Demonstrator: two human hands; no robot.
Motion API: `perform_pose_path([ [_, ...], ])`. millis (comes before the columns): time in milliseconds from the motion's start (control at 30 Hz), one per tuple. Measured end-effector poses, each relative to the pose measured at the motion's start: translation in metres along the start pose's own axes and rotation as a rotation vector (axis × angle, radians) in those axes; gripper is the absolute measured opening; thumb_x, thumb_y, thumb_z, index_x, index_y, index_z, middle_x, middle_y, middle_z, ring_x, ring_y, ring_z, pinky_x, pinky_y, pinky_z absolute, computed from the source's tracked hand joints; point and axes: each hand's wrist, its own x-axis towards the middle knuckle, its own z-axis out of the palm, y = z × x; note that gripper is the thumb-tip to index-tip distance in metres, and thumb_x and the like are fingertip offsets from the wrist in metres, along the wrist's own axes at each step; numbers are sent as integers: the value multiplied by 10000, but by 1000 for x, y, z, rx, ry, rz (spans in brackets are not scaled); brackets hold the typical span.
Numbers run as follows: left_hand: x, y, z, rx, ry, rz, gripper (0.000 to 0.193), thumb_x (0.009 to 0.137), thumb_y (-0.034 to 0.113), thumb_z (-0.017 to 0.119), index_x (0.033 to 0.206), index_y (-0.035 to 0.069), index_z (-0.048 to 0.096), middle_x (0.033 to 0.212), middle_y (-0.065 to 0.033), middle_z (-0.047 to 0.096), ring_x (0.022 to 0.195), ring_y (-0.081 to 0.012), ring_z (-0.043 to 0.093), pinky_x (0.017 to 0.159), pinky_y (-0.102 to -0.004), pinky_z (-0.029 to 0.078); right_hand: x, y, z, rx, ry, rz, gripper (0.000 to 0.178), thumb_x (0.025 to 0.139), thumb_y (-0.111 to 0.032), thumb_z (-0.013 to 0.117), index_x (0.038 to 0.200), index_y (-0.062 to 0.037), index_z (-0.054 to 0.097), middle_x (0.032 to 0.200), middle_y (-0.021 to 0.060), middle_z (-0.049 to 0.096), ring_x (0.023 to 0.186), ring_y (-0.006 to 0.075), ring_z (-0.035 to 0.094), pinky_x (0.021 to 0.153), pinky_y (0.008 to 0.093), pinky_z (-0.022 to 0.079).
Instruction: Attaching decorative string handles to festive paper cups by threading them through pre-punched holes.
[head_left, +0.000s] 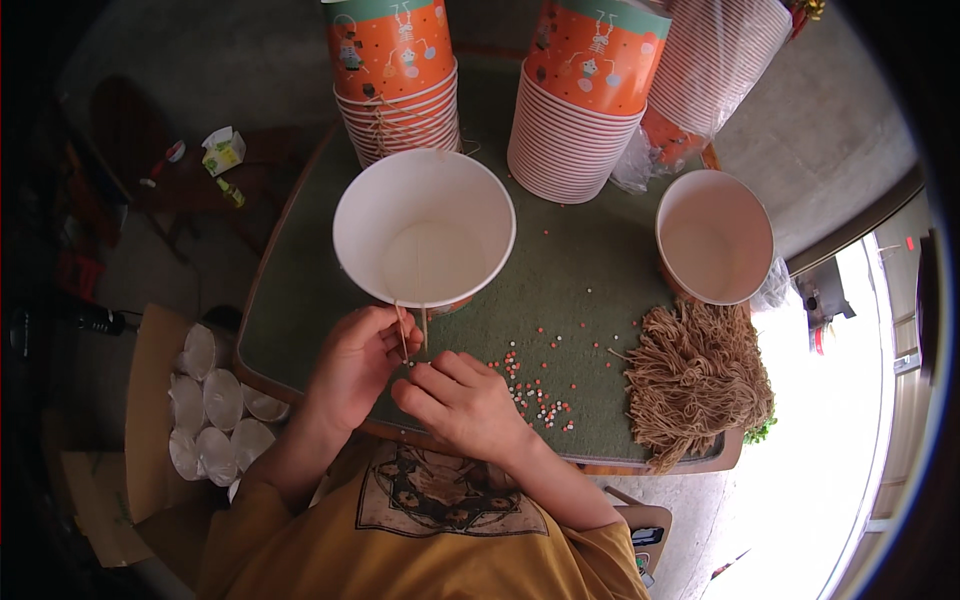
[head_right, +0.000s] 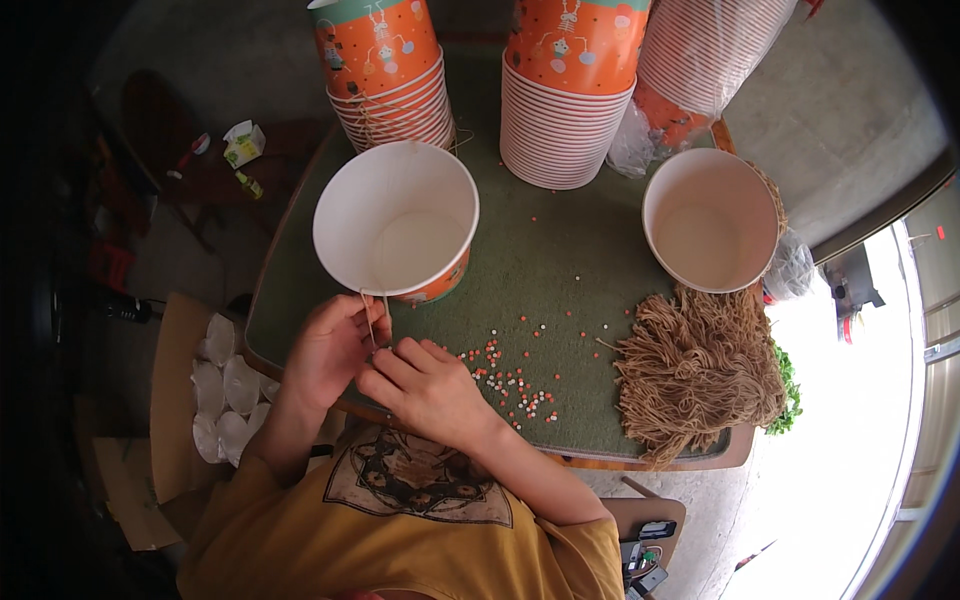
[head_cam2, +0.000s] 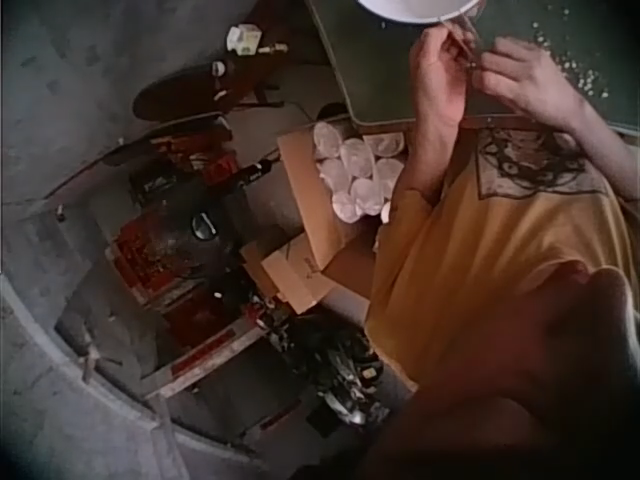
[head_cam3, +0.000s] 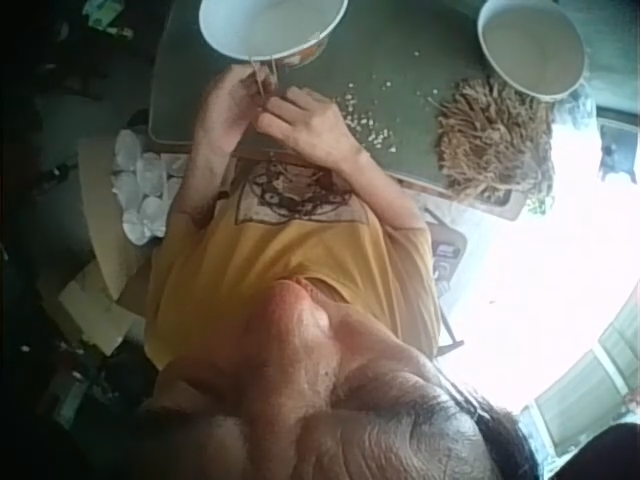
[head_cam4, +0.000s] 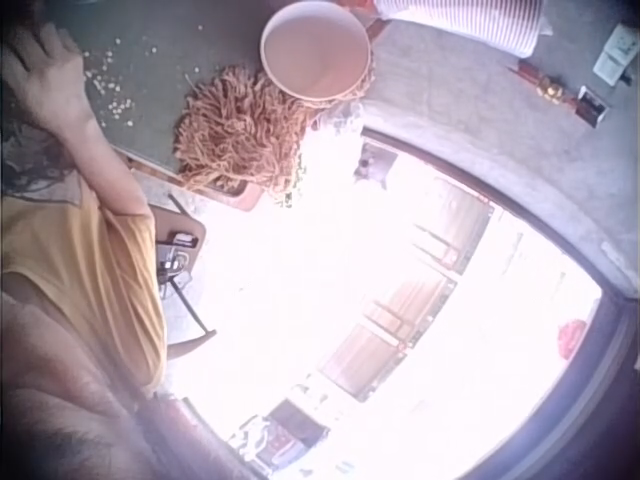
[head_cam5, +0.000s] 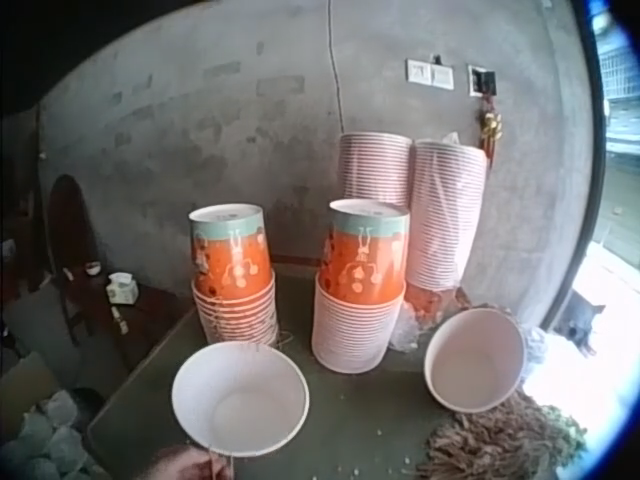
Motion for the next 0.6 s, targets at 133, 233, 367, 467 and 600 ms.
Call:
perform_pose_path([
  [133, -3, 7, 17, 48, 115, 23, 136, 944, 190, 535, 890, 69, 566, 827, -21, 565, 818, -163, 559, 792, -303, 457, 2, 3, -2, -15, -22, 35, 266, 652, -122, 633, 908, -153, 568, 829, -13, 531, 764, 160, 550, 668, 298, 506],
  [233, -6, 8, 17, 66, 48, -43, 107, 944, 173, 542, 904, 74, 557, 829, -14, 557, 825, -150, 553, 790, -292, 454, 3, 4, 1, -59, -16, 37, 240, 676, -113, 627, 906, -149, 569, 839, -13, 542, 763, 163, 554, 662, 297, 503],
  [367, -5, 4, 4, 129, -82, 11, 99, 952, 156, 547, 946, 65, 584, 835, -4, 566, 825, -106, 554, 762, -267, 451, 4, 4, 1, -38, 19, 67, 209, 711, -99, 646, 902, -136, 571, 846, -9, 559, 743, 165, 558, 652, 297, 504],
  [467, -6, 6, 1, 183, -43, 48, 99, 955, 151, 539, 953, 65, 589, 843, -9, 572, 847, -115, 568, 779, -272, 456, 6, 5, -1, -36, 22, 80, 210, 718, -83, 663, 904, -119, 572, 839, -4, 562, 723, 170, 558, 635, 297, 504],
  [600, -7, 7, 3, 186, -32, 59, 115, 953, 145, 540, 976, 55, 606, 914, -33, 619, 899, -133, 600, 829, -282, 464, 6, 6, 0, -34, 12, 86, 276, 708, -60, 673, 959, -98, 566, 828, 6, 559, 705, 185, 557, 606, 300, 502],
])
